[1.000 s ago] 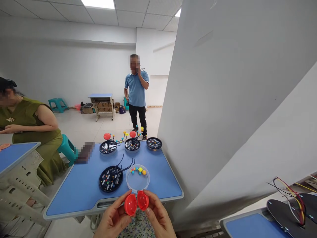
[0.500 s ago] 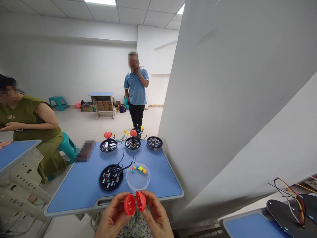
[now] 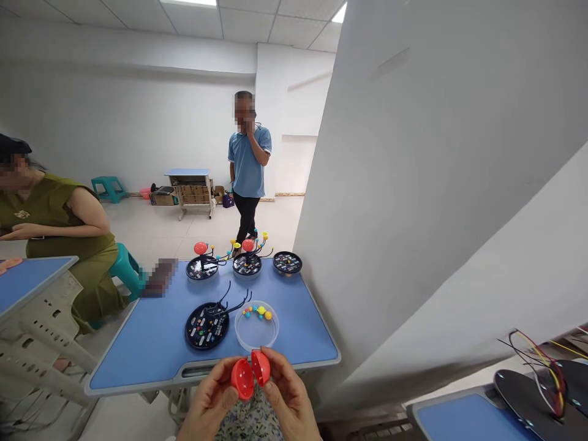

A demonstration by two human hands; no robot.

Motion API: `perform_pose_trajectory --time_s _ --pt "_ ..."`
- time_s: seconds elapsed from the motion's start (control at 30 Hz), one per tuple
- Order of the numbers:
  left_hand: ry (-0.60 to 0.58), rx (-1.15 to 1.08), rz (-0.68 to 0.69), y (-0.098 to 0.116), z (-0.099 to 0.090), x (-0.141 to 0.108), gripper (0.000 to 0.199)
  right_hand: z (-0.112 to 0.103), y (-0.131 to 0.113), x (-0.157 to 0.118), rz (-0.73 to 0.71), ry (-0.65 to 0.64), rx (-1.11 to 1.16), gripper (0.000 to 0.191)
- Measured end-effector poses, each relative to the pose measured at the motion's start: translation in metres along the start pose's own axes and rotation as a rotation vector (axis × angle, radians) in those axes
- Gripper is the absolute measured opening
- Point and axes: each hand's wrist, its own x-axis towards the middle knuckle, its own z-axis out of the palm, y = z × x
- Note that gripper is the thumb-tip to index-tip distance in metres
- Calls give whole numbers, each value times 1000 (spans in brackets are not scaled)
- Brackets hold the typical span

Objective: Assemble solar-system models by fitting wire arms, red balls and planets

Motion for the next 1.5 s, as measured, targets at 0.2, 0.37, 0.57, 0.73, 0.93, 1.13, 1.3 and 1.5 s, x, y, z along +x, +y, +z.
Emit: perform_pose_trajectory --time_s 0.2,0.37,0.57,0.73,0.93,1.13,1.3,1.5 --pt "10 -19 7 2 5 3 38 0 1 0 -1 -10 7 34" --pt "4 -7 11 1 6 4 38 -1 3 -1 -10 7 -29 37" --pt "7 32 11 1 8 5 41 -3 5 1 -64 20 -128 37" --pt "-2 52 13 0 7 6 43 -6 4 2 -201 -12 -229 31" --pt "3 46 17 -7 3 4 46 -6 -2 1 -291 -30 -339 34" --pt "-7 15 2 -7 2 2 48 -8 -7 3 -329 -55 -432 33" --pt "-65 5 3 -2 4 3 50 -7 -13 2 -381 -65 -408 35" --pt "-95 39 -31 1 4 -1 58 -7 -15 -4 -460 -19 -444 35"
